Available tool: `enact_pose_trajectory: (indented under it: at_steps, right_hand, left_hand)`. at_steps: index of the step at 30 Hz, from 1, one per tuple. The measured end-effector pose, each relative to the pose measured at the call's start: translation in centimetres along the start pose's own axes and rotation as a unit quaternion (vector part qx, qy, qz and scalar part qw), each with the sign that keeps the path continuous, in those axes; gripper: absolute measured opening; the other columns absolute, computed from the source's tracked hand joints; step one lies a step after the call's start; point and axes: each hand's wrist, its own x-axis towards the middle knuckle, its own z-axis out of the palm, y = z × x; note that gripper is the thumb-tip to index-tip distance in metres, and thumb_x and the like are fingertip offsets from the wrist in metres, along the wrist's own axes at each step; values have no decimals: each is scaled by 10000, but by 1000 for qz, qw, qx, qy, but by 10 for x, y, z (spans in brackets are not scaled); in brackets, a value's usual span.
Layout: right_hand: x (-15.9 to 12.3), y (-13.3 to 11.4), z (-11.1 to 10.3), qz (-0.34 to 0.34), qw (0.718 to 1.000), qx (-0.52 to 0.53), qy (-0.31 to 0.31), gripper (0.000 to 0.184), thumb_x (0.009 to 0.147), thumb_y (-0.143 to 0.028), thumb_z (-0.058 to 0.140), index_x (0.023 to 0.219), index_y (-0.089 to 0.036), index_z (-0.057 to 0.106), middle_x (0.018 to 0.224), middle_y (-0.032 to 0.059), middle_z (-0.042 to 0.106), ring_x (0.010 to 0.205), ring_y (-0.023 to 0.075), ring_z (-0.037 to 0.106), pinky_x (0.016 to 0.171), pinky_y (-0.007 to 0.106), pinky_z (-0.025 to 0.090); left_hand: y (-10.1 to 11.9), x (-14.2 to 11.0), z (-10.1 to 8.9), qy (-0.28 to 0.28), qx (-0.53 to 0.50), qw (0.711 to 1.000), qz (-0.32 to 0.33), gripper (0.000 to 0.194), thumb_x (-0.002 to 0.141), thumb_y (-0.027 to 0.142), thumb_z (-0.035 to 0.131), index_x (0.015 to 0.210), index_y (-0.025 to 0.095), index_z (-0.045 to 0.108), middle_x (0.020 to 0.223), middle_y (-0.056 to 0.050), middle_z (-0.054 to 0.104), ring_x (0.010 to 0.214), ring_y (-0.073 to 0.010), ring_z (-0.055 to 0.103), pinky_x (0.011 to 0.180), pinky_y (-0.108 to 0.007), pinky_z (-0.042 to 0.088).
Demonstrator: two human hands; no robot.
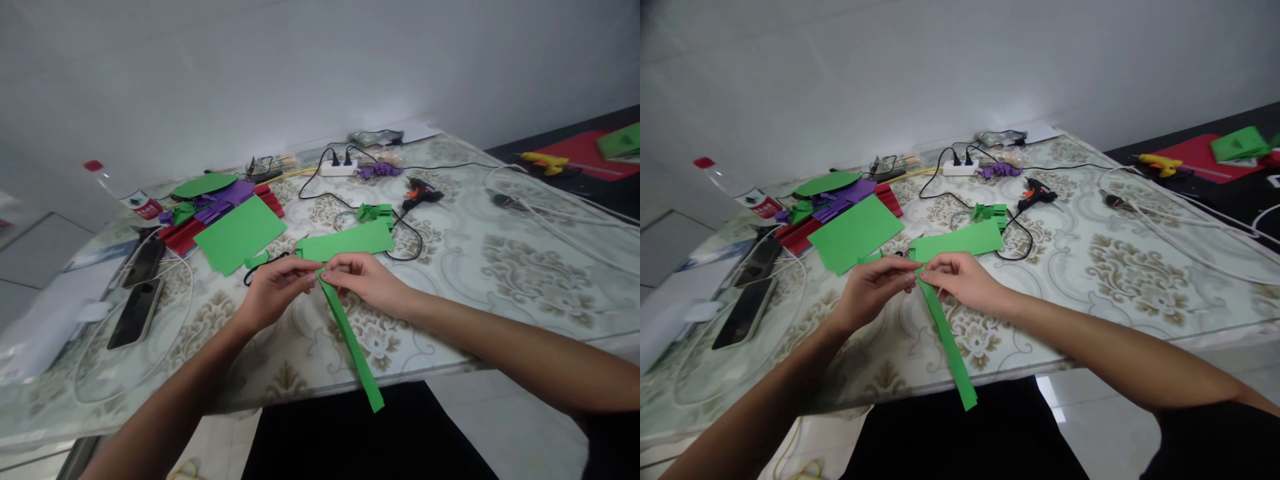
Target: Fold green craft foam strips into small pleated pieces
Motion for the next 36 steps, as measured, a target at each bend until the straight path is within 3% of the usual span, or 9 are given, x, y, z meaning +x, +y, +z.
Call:
enact_pose_trajectory:
  at_steps: [3, 12, 20, 36]
  right_hand:
    - [0, -1, -1, 1, 1000, 6, 2, 273, 773, -413, 761, 815, -153, 688, 636, -32, 574, 556, 100, 550, 532, 226, 446]
    - [-1, -3, -1, -17, 1000, -21, -5, 298, 807, -436, 725, 837, -140, 706, 689, -9, 594, 591, 103, 524, 554, 239, 400]
    - [-2, -1, -1, -20, 999, -35, -16, 373, 828, -512, 701, 832, -140, 680, 559, -54, 468, 503, 83, 374, 473, 241, 229]
    - [0, 2, -1, -30, 999, -21, -33, 417, 778, -554, 731, 804, -144, 665, 638, -32, 506, 586, 105, 395, 537, 256, 256]
  left_hand:
    - [-2, 0, -3, -8, 59, 998, 35, 218, 842, 243, 754, 1055, 202, 775, 960, -74, 743, 820, -157, 703, 700, -240, 595]
    - [-9, 0, -5, 20, 134, 986, 102, 162, 826, 254, 779, 980, 203, 775, 900, -69, 758, 797, -165, 693, 681, -254, 567]
    - [-6, 1, -2, 32, 156, 974, 159, 126, 826, 213, 779, 951, 202, 775, 866, -59, 761, 774, -150, 685, 694, -262, 544]
    - [-4, 1, -3, 24, 186, 963, 192, 103, 844, 257, 761, 924, 192, 768, 839, -66, 766, 747, -153, 692, 650, -257, 559]
